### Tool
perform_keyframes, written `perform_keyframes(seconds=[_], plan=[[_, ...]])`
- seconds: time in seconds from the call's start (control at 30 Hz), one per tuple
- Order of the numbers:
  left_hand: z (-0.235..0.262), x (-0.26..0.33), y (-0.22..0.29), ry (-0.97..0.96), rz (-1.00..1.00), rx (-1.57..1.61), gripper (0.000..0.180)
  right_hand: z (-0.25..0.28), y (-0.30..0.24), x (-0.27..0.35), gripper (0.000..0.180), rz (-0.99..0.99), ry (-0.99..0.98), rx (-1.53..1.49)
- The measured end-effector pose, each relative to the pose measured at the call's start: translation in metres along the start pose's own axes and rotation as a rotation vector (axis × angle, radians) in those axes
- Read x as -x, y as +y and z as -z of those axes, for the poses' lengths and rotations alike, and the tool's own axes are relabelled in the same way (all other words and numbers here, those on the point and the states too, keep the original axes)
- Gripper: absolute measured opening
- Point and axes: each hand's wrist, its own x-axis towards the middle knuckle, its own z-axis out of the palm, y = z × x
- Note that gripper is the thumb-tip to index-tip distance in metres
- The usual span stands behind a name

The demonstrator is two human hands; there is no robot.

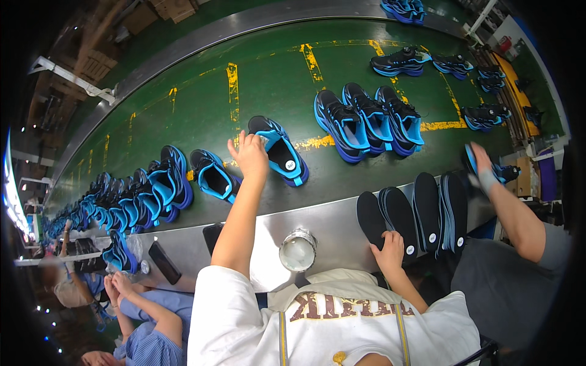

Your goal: The person inserts insoles into sneakers by hand and arranges the shoes along an assembly line conveyor.

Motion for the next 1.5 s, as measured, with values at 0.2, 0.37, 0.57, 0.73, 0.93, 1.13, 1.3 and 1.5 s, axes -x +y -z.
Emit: perform_keyframes(seconds=[0.2,0.37,0.57,0.73,0.93,1.13,1.3,1.5], plan=[[0.041,-0.008,-0.008,-0.392,0.238,0.845,0.011,-0.001,0.001,-0.003,0.054,0.007,0.031,-0.120],[0.076,-0.033,-0.013,-0.117,0.770,1.627,0.009,0.015,-0.002,-0.012,0.065,-0.007,-0.204,-0.008],[0.035,-0.040,0.082,-0.414,0.190,1.105,0.059,0.068,0.004,-0.019,0.040,0.261,-0.186,0.138],[-0.025,-0.037,0.146,-0.289,-0.173,0.681,0.079,0.166,-0.031,-0.076,0.005,0.483,0.076,-0.090],[-0.081,-0.063,0.141,-0.247,0.382,1.098,0.045,0.165,-0.066,-0.165,0.009,0.699,0.293,0.023],[-0.068,-0.049,0.149,-0.623,0.616,1.383,0.036,0.114,-0.094,-0.206,0.008,0.660,-0.077,0.383],[-0.068,-0.044,0.141,-0.559,0.521,1.391,0.038,0.053,-0.108,-0.234,0.015,0.516,-0.156,0.351],[-0.068,-0.044,0.138,-0.529,0.457,1.221,0.040,0.046,-0.104,-0.230,0.018,0.522,-0.038,0.218]])
